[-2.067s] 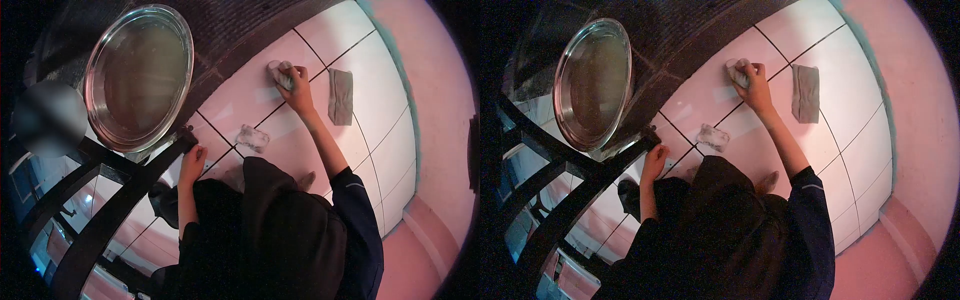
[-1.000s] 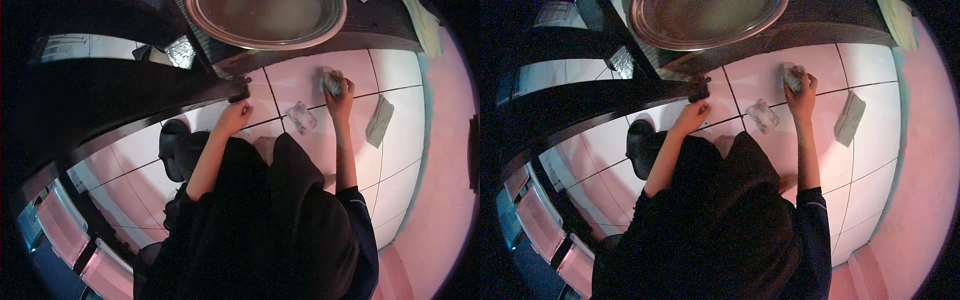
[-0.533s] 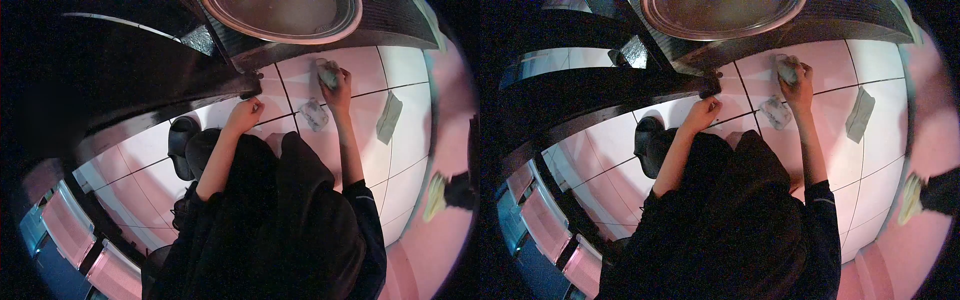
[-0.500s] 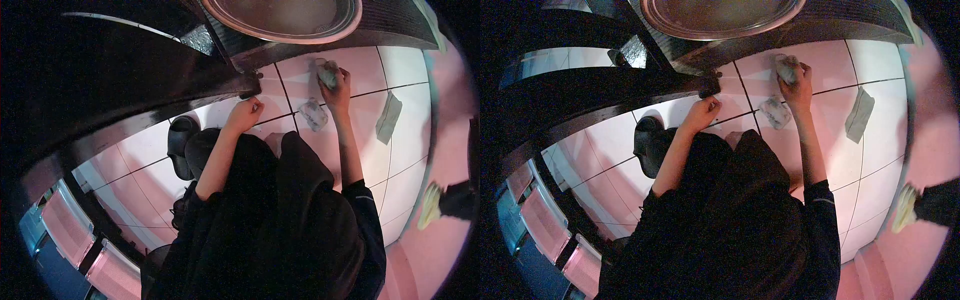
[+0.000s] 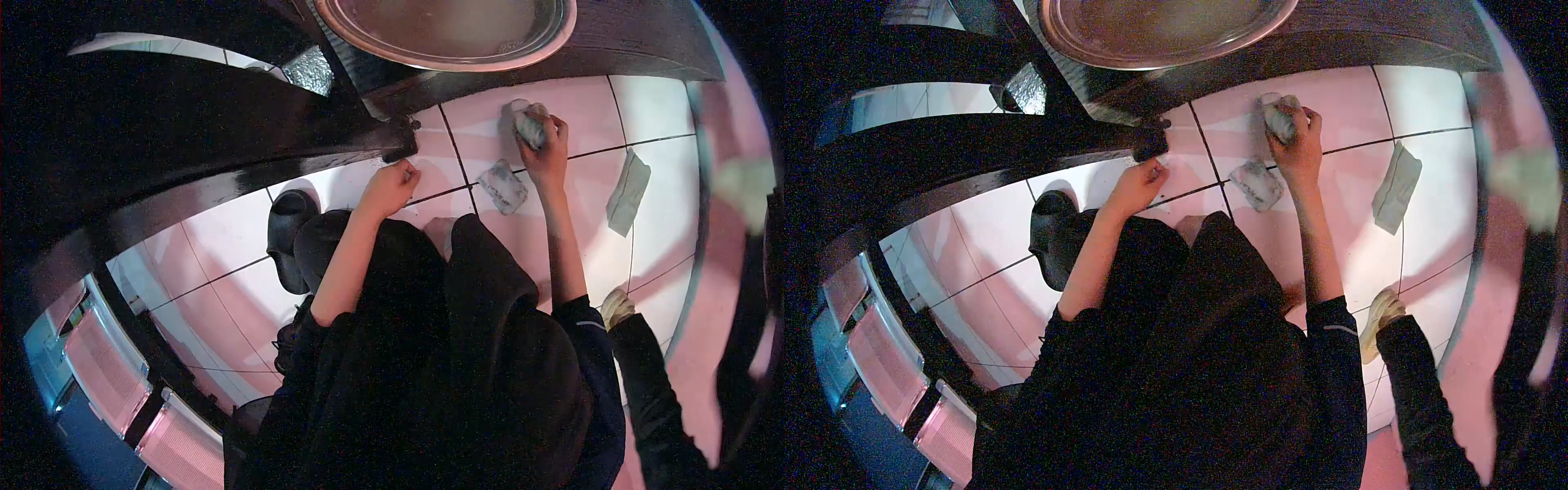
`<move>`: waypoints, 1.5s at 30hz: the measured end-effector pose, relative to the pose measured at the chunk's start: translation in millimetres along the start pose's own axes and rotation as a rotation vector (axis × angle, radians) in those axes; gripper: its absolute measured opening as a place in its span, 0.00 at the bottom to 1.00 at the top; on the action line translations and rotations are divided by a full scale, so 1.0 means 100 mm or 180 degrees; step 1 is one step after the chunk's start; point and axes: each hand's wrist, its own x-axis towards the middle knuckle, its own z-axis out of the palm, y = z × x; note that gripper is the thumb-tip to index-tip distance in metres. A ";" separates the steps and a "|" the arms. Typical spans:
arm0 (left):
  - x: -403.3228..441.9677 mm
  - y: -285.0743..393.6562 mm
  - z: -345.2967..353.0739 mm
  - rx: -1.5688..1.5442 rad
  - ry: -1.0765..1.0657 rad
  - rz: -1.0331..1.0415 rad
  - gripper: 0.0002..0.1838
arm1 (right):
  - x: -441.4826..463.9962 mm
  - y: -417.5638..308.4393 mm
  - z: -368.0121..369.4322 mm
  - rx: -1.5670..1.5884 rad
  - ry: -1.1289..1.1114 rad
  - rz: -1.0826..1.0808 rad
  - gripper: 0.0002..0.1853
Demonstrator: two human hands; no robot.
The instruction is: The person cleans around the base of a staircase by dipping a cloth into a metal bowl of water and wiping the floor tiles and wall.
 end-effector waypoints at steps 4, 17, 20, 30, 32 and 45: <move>-0.01 0.05 -0.04 0.0015 -0.0104 -0.0174 0.15 | 0.00 0.04 -0.04 0.0037 -0.0029 -0.0035 0.26; -0.06 0.18 -0.07 0.0436 -0.0169 -0.0100 0.13 | 0.20 0.47 -0.37 -0.0023 0.0356 0.0190 0.25; -0.04 0.20 -0.06 0.0569 -0.0215 -0.0023 0.11 | 0.38 0.79 -0.52 -0.0155 0.0529 0.0412 0.23; 0.09 0.15 -0.04 0.0512 -0.0448 -0.0498 0.13 | 0.19 0.83 -0.37 0.0276 -0.0224 -0.0112 0.31; 0.11 0.13 -0.03 0.0349 -0.0400 -0.0359 0.13 | 0.21 0.69 -0.50 0.0039 -0.0743 -0.0144 0.31; 0.20 0.15 0.06 0.0304 -0.0076 -0.0096 0.10 | 0.49 0.93 -0.48 -0.0467 -0.0499 -0.0012 0.28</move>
